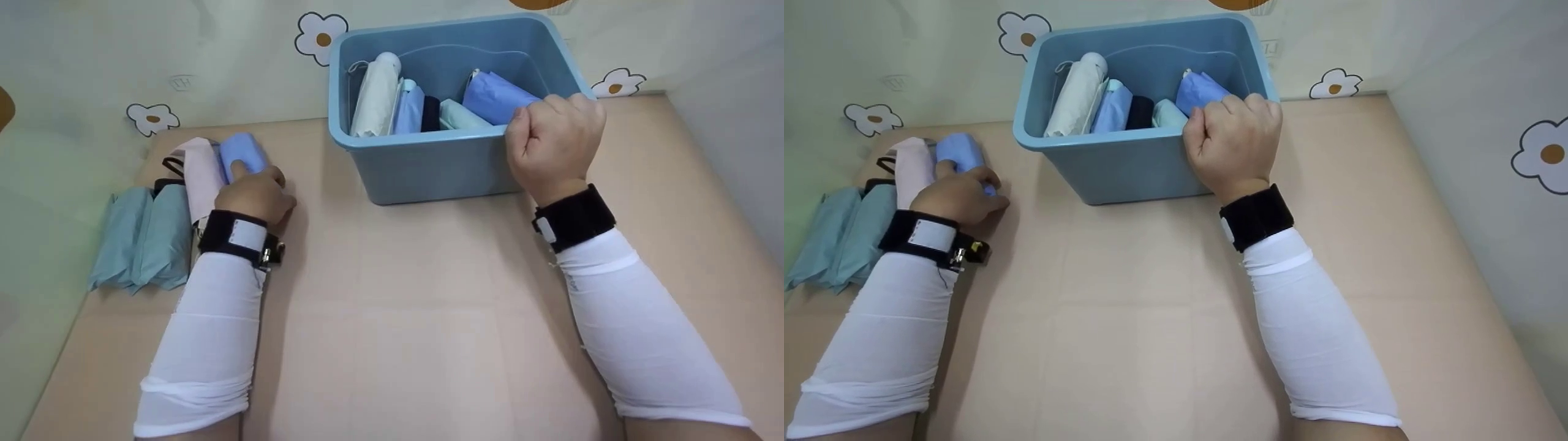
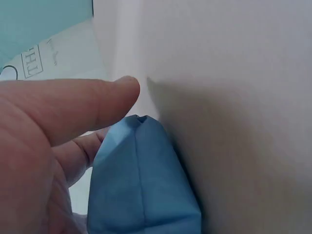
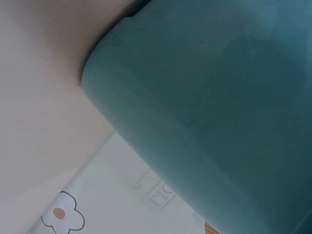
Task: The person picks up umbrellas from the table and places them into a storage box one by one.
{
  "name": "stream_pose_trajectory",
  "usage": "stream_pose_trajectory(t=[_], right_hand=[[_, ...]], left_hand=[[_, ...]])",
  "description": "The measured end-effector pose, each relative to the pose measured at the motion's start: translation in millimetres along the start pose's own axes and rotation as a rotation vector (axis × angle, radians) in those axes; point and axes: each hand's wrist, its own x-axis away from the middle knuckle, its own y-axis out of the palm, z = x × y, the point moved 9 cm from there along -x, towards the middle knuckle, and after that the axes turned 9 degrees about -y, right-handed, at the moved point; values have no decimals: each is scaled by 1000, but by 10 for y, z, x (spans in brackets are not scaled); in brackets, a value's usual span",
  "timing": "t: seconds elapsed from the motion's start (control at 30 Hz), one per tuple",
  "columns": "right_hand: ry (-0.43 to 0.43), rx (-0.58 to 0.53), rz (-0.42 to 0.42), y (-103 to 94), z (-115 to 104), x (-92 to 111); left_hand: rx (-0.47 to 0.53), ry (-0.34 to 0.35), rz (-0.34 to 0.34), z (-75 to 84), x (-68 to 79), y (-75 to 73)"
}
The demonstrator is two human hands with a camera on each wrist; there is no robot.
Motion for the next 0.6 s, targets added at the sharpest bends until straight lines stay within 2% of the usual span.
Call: stream_pose_trajectory(t=[0.2, 0.4, 0.6], right_hand=[[24, -2, -25, 23, 36, 22], [36, -3, -53, 41, 37, 16], [32, -4, -34, 25, 27, 8]], left_hand=[[36, -3, -12, -9, -41, 41], [88, -21, 64, -58, -86, 14], [161, -29, 118, -104, -107, -28]])
